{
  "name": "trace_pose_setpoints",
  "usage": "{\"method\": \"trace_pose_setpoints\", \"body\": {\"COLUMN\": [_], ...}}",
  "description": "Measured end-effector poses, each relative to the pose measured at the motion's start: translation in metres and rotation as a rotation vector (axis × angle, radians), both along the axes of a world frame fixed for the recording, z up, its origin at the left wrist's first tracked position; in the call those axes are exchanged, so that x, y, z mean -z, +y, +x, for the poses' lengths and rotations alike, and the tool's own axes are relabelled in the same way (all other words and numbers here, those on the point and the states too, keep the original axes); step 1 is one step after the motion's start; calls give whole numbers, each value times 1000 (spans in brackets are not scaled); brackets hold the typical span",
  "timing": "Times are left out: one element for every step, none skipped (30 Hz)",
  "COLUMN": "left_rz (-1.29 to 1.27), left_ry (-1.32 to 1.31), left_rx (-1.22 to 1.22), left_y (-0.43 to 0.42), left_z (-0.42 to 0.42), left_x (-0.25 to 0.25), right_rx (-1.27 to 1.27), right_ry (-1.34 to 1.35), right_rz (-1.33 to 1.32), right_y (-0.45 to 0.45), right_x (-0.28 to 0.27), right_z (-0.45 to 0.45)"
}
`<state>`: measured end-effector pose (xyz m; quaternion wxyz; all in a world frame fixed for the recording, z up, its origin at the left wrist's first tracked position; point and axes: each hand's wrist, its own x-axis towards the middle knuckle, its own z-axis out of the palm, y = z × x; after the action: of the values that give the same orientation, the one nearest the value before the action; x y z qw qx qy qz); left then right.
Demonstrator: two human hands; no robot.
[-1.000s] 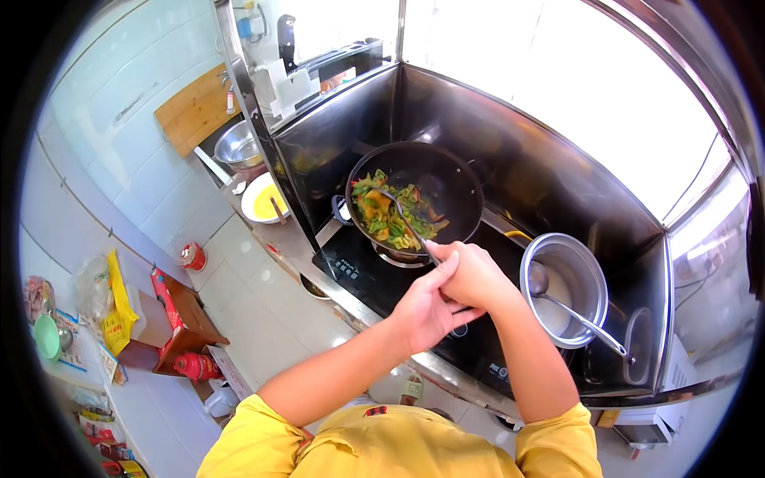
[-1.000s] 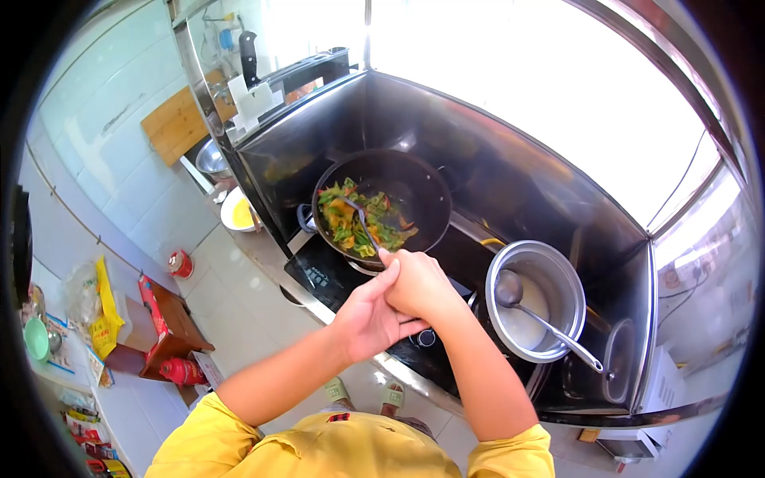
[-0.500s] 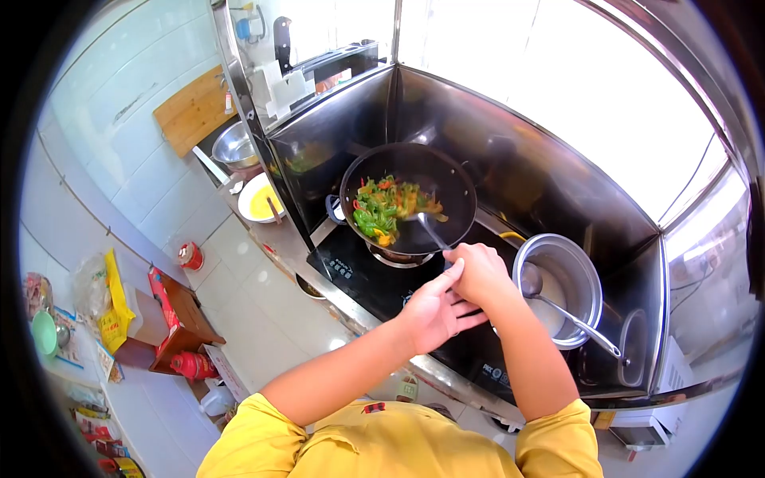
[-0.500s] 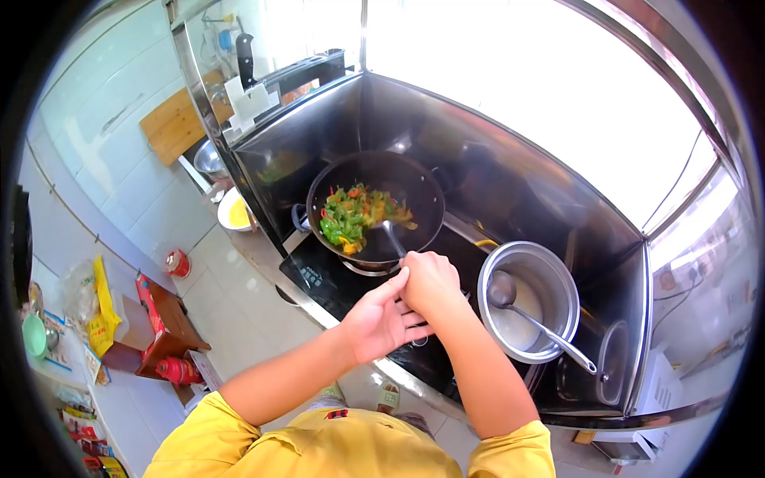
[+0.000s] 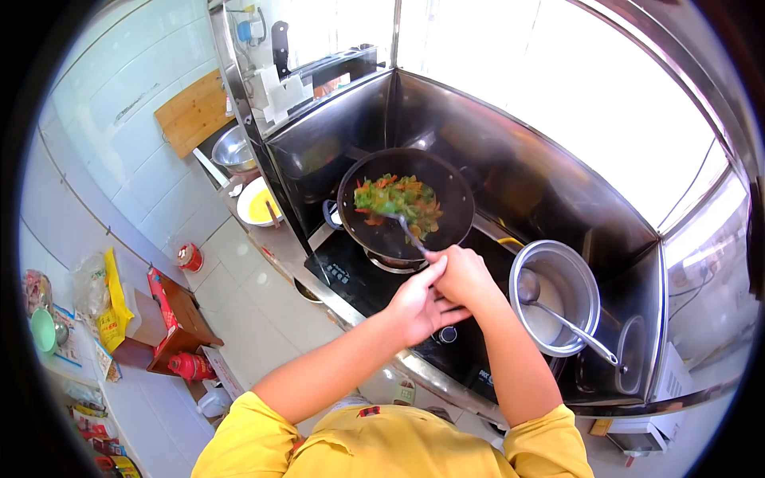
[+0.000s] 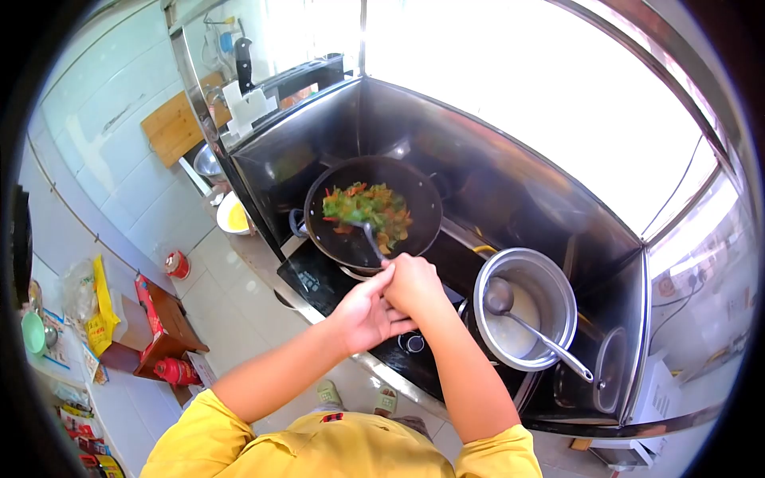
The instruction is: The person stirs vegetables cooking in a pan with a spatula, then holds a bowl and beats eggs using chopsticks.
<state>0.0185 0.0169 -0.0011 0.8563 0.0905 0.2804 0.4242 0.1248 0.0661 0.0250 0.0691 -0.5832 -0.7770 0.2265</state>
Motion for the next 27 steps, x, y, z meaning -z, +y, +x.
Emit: {"method": "trace_pose_setpoints", "body": {"left_rz": [-12,15,20,61,99,114,97,59,21,22,15,9,10,16,22,2,-7,1,7,4,3,57,71,77,80,67,68], "left_ry": [27,3,2,-6,-15,-1,-41,-53,-63,-64,-74,-84,-85,-85,-85,-59,-56,-66,-77,-71,-65,-50,-80,-105,-131,-119,-133], "left_rx": [-16,-7,-5,44,94,132,145,151,157,159,158,155,152,90,27,-5,-32,-37,-42,-24,-6,2,19,53,89,106,127], "left_y": [7,11,12,10,8,6,5,4,4,5,8,12,16,19,21,22,22,22,21,18,14,11,8,8,7,4,2], "left_z": [4,8,12,16,20,23,26,30,34,35,35,35,32,28,24,18,13,9,6,7,9,13,15,18,21,26,30], "left_x": [2,2,-1,-3,-6,-8,-7,-8,-9,-6,0,6,11,16,18,17,17,19,19,16,8,6,1,-1,-2,-7,-7], "right_rx": [51,82,113,117,122,152,195,248,300,388,387,375,359,396,432,386,380,281,184,140,95,102,3,31,61,63,66], "right_ry": [106,138,171,210,248,238,258,267,276,390,390,578,765,922,1080,1106,1055,947,838,674,511,383,330,275,220,159,99], "right_rz": [-1,39,83,57,28,185,96,16,-65,-211,-210,-342,-477,-521,-566,-582,-539,-506,-473,-425,-374,-284,-169,-160,-155,-196,-237], "right_y": [2,-1,-5,-13,-20,-24,-28,-27,-23,-8,8,24,38,48,55,59,60,59,54,45,30,18,18,10,-1,-1,2], "right_x": [6,6,3,-11,-22,-18,-22,-26,-31,-17,-2,13,27,41,51,54,57,55,44,30,3,-13,-9,-27,-47,-52,-56], "right_z": [4,10,17,24,33,40,51,54,56,59,63,65,65,58,48,41,33,29,24,26,26,28,41,45,48,53,58]}}
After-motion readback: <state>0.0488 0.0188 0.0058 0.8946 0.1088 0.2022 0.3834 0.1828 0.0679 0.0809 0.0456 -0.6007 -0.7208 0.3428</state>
